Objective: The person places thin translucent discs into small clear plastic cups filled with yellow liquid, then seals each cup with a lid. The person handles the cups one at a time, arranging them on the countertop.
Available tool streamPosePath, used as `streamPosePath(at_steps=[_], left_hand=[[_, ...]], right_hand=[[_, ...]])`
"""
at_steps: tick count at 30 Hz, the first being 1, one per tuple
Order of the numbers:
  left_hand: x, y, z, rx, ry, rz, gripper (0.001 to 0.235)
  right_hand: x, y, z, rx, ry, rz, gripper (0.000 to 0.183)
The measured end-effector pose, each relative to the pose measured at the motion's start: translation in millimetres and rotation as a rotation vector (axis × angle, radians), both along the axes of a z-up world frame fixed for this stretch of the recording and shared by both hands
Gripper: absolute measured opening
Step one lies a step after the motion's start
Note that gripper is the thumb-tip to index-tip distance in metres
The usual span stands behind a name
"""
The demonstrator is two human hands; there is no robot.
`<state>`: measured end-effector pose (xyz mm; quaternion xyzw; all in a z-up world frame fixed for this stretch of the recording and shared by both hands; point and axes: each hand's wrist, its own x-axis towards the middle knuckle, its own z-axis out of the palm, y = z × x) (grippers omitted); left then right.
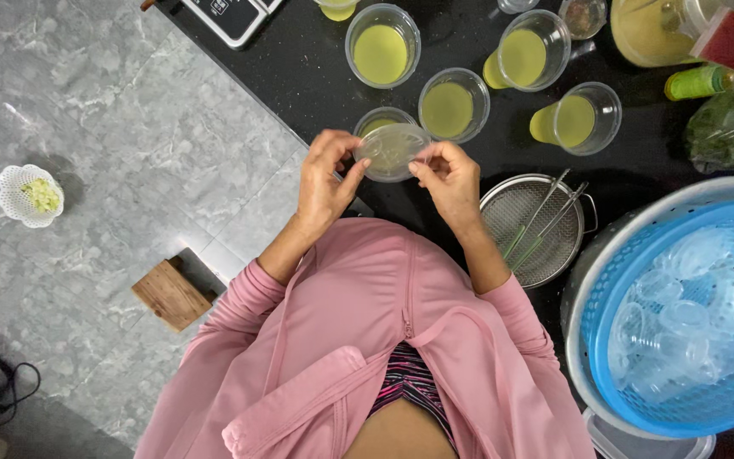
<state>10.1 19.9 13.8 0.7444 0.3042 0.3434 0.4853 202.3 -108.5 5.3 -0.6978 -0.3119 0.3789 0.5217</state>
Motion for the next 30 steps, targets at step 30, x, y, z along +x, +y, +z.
streamPosePath(at_steps=[30], left_hand=[[5, -35, -73, -0.736, -0.162, -0.100, 0.039]], right_hand=[[-12, -47, -11, 0.051, 0.015, -0.071, 0.039]])
